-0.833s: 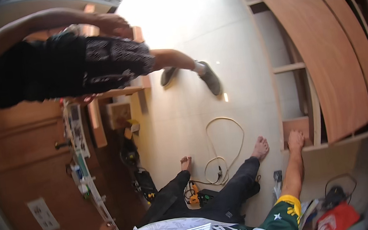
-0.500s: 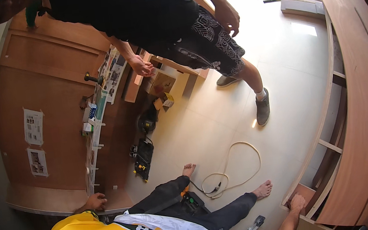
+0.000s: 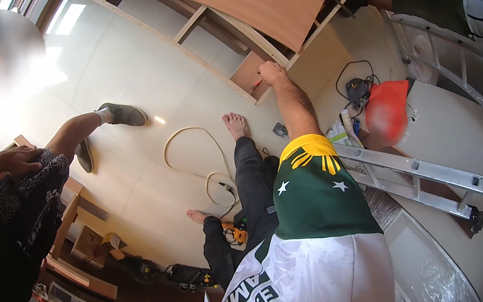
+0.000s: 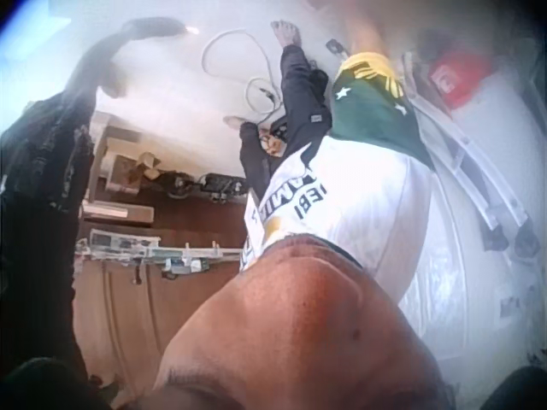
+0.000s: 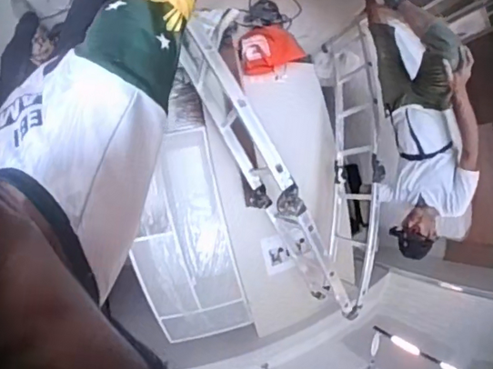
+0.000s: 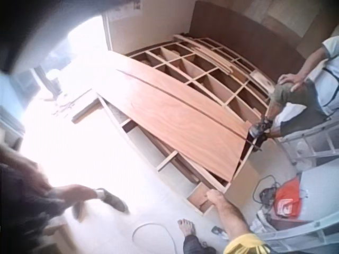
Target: The person picks up a drill, inserts a bit, and drills several holes into a large wooden panel fixed to the wall, while another person assists by holding the panel.
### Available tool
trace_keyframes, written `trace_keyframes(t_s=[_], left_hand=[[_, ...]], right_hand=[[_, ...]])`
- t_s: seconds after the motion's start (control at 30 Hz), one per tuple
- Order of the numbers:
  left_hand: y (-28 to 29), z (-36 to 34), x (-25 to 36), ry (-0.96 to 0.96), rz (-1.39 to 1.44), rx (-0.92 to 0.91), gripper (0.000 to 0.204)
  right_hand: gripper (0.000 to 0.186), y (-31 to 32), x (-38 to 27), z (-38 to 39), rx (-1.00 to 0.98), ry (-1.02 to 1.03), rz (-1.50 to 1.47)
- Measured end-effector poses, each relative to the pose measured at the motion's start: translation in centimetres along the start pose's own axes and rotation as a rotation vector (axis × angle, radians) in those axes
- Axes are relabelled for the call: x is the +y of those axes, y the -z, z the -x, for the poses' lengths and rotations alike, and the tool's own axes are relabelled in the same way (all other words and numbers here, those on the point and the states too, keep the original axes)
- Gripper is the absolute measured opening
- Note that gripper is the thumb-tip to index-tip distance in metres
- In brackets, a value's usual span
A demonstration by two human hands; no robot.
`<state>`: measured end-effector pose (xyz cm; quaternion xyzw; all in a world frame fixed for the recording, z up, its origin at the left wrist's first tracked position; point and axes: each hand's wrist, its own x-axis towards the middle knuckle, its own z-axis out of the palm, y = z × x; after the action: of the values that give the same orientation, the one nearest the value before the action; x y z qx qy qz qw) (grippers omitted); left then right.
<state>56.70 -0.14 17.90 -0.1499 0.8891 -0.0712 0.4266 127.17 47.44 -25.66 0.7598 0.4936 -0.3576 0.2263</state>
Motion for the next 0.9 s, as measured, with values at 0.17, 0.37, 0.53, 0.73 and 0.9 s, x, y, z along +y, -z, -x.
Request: trace_keyframes(t_s=[0.17,0.37,0.53,0.73,0.9], left_hand=[[-0.9,2.1,0.9,0.02,-0.002,0.048,0.058],[3.2,9.6,-5.0,0.11,0.022,0.065,0.064],[1.5,12.7,-2.1,-0.055,-0.193,0.27,0.043],[-1.6,11.3,-7.0,-0.062,0.139,0.172,0.044],[0.2,3.9,-1.1,-0.186,0.48,0.168,0.047]], right_hand=[[0.027,-1.9,-0.8,-2.2,0.0,0.127,0.165],[0.017,-8.7,-2.3,-7.0,0.026,0.485,0.454],[0.018,-11.6,3.1,-11.1,0.148,0.563,0.4],[0.021,-1.0,-4.3,2.5,0.493,0.421,-0.18],[0.007,-2.2,-14.4,13.7,0.032,0.281,-0.701]])
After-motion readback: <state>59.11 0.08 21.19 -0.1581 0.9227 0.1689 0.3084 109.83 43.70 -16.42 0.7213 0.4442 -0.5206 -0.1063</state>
